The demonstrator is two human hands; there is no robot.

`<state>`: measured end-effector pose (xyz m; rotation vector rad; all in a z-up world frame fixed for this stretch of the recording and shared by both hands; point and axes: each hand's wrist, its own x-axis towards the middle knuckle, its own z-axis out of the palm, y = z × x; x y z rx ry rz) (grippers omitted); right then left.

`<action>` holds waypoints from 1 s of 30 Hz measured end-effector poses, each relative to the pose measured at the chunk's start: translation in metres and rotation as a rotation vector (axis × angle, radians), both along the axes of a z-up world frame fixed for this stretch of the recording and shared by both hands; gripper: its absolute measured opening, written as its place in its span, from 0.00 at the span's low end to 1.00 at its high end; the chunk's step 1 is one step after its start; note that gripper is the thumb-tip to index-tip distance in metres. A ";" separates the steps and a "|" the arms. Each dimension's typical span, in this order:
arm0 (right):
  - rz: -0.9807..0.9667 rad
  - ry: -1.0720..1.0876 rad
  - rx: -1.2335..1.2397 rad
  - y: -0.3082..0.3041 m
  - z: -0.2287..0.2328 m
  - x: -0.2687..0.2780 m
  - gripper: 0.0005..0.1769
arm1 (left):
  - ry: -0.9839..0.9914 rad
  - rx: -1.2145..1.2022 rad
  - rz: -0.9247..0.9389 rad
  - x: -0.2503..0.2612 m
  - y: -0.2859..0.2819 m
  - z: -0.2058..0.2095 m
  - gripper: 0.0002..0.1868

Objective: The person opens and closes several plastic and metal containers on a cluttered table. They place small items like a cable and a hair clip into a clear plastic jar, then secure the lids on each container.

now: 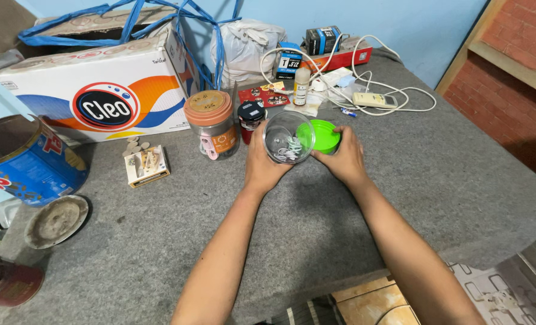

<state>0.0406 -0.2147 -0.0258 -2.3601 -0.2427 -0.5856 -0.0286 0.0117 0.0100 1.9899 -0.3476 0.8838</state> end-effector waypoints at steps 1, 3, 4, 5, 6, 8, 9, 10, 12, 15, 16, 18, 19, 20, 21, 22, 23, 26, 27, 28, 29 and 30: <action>0.012 -0.037 0.020 0.000 0.003 -0.002 0.50 | 0.005 0.006 -0.001 0.001 0.000 0.000 0.56; 0.039 -0.107 0.056 0.004 0.008 -0.007 0.51 | 0.018 0.014 0.002 0.000 0.000 -0.001 0.57; 0.062 -0.168 0.076 0.006 0.011 -0.011 0.51 | 0.035 0.012 0.006 0.000 0.000 -0.001 0.58; 0.085 -0.229 0.095 0.006 0.015 -0.015 0.51 | 0.052 0.009 0.009 0.000 0.000 -0.002 0.59; 0.107 -0.290 0.114 0.006 0.020 -0.019 0.51 | 0.069 0.005 0.012 0.000 0.000 -0.002 0.60; 0.149 -0.409 0.129 0.003 0.028 -0.028 0.53 | 0.074 0.003 0.019 0.001 0.000 -0.003 0.60; 0.170 -0.469 0.136 0.002 0.031 -0.032 0.54 | 0.077 0.002 0.022 0.002 0.000 -0.004 0.60; 0.197 -0.498 0.158 0.001 0.035 -0.035 0.55 | 0.056 0.004 0.022 0.002 0.000 -0.004 0.60; 0.251 -0.557 0.201 -0.003 0.041 -0.041 0.56 | 0.015 0.009 0.024 0.003 0.000 -0.005 0.60; 0.345 -0.616 0.249 -0.006 0.049 -0.052 0.56 | 0.078 -0.062 0.006 0.002 0.000 -0.006 0.61; 0.363 -0.622 0.262 -0.004 0.050 -0.056 0.57 | 0.064 -0.060 -0.006 0.002 0.000 -0.006 0.62; 0.396 -0.633 0.286 0.001 0.052 -0.063 0.59 | 0.037 -0.057 -0.034 0.002 -0.001 -0.006 0.62; 0.419 -0.667 0.262 0.004 0.053 -0.065 0.59 | 0.072 -0.034 -0.027 0.002 -0.002 -0.006 0.61; 0.440 -0.701 0.238 0.007 0.055 -0.066 0.58 | 0.106 -0.010 -0.021 0.002 -0.003 -0.006 0.60; 0.461 -0.735 0.215 0.010 0.056 -0.067 0.58 | 0.141 0.015 -0.015 0.003 -0.004 -0.006 0.59; 0.453 -0.770 0.168 0.013 0.058 -0.068 0.57 | 0.106 0.030 -0.019 0.003 -0.007 -0.006 0.59; 0.446 -0.804 0.120 0.017 0.059 -0.068 0.55 | 0.072 0.045 -0.022 0.003 -0.009 -0.007 0.59; 0.471 -0.757 0.079 0.023 0.057 -0.070 0.49 | -0.032 0.168 -0.046 0.001 -0.014 -0.011 0.58; 0.487 -0.718 0.083 0.024 0.057 -0.071 0.47 | -0.067 0.223 -0.057 0.001 -0.014 -0.012 0.58; 0.485 -0.705 0.076 0.025 0.057 -0.071 0.45 | -0.063 0.226 -0.058 0.001 -0.015 -0.012 0.57; 0.484 -0.692 0.068 0.026 0.058 -0.070 0.42 | -0.060 0.229 -0.059 0.002 -0.016 -0.013 0.56; 0.483 -0.679 0.061 0.025 0.058 -0.070 0.40 | -0.055 0.232 -0.059 0.002 -0.016 -0.013 0.56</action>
